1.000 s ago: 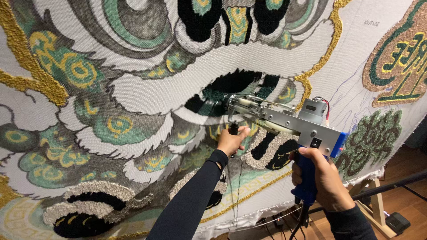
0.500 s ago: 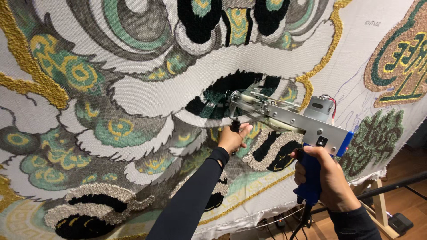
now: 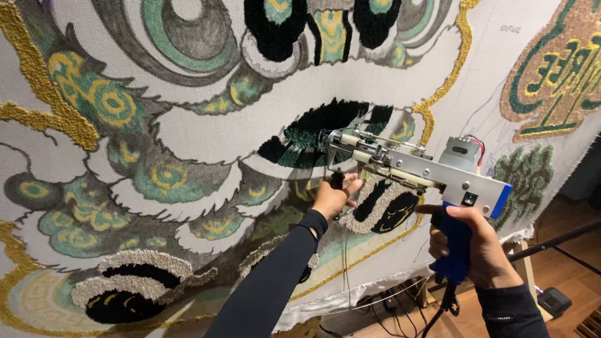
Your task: The person uses a handheld electric tufting gun to apply dark green yarn into a stretched canvas, following a pre-drawn design of a stylized face. The operator guides the tool steadily across the surface to fill in a specific section of the artwork.
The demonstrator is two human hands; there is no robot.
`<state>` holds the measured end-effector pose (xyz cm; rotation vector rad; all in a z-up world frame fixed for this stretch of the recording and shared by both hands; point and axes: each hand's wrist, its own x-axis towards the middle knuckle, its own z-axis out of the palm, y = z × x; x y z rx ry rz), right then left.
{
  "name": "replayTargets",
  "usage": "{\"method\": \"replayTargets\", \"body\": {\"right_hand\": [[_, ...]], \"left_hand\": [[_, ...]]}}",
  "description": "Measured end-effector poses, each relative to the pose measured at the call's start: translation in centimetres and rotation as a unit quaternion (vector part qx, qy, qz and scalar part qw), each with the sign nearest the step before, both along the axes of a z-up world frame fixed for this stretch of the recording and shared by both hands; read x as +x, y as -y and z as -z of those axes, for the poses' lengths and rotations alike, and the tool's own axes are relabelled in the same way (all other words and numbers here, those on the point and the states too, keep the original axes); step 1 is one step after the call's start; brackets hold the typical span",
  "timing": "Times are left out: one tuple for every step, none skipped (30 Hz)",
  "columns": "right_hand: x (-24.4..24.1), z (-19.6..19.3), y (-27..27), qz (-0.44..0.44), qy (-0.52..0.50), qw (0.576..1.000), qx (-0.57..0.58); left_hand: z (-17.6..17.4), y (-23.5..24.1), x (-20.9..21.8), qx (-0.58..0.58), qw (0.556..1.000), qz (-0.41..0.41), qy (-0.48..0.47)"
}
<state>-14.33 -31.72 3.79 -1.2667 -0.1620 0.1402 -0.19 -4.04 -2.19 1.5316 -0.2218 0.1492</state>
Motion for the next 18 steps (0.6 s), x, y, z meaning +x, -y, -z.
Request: {"method": "replayTargets", "body": {"right_hand": [[0.1,0.1,0.6,-0.011,0.021,1.000,0.001],[0.1,0.3,1.0,-0.022,0.042,0.999,0.002],[-0.2,0.7,1.3,-0.034,0.058,0.998,0.002],[-0.3,0.8,1.5,-0.033,0.050,0.998,0.007],[-0.4,0.9,1.7,-0.033,0.044,0.998,0.013],[-0.6,1.0,1.8,-0.032,0.037,0.999,0.019],[-0.9,1.1,2.0,-0.044,0.036,0.998,0.027],[-1.2,1.1,2.2,-0.056,0.036,0.997,0.035],[-1.5,1.2,2.5,-0.068,0.036,0.996,0.043],[-1.8,1.2,2.8,-0.060,0.036,0.997,0.037],[-2.0,1.2,3.1,-0.053,0.036,0.997,0.032],[-2.0,1.3,3.4,-0.046,0.036,0.998,0.028],[-2.1,1.5,3.7,-0.048,0.033,0.998,0.029],[-2.0,1.7,4.0,-0.050,0.031,0.998,0.030],[-1.7,1.8,4.5,-0.053,0.029,0.998,0.032],[-1.3,2.0,4.9,-0.059,0.032,0.997,0.036],[-0.8,2.4,5.3,-0.068,0.035,0.996,0.039],[-0.2,2.7,5.8,-0.076,0.039,0.995,0.042]], "left_hand": [[-0.3,0.3,-0.2,-0.004,1.000,-0.001,0.006],[-0.5,0.6,-0.6,-0.009,1.000,-0.002,0.013],[-0.3,0.9,-1.2,-0.014,1.000,-0.004,0.014],[-0.4,0.9,-1.7,-0.006,1.000,-0.005,0.011],[-0.6,0.9,-2.2,0.003,1.000,-0.006,0.007],[-0.9,0.8,-2.7,0.012,1.000,-0.007,0.004],[-1.1,0.9,-3.3,0.022,1.000,-0.007,0.000],[-1.4,1.1,-3.8,0.033,0.999,-0.006,-0.004],[-1.7,1.2,-4.2,0.042,0.999,-0.006,-0.008],[-1.9,1.5,-4.5,0.037,0.999,0.002,-0.003],[-2.1,1.9,-4.9,0.032,0.999,0.009,0.003],[-2.3,2.1,-5.1,0.027,0.999,0.017,0.008],[-2.5,2.3,-5.4,0.025,1.000,0.005,-0.003],[-2.6,2.5,-5.7,0.022,1.000,-0.007,-0.014],[-2.9,2.6,-5.8,0.020,0.999,-0.020,-0.023],[-3.1,2.8,-5.7,0.006,1.000,0.002,-0.024],[-3.1,2.9,-5.4,-0.009,0.999,0.023,-0.024],[-2.9,3.2,-5.0,-0.025,0.998,0.044,-0.023]]}}
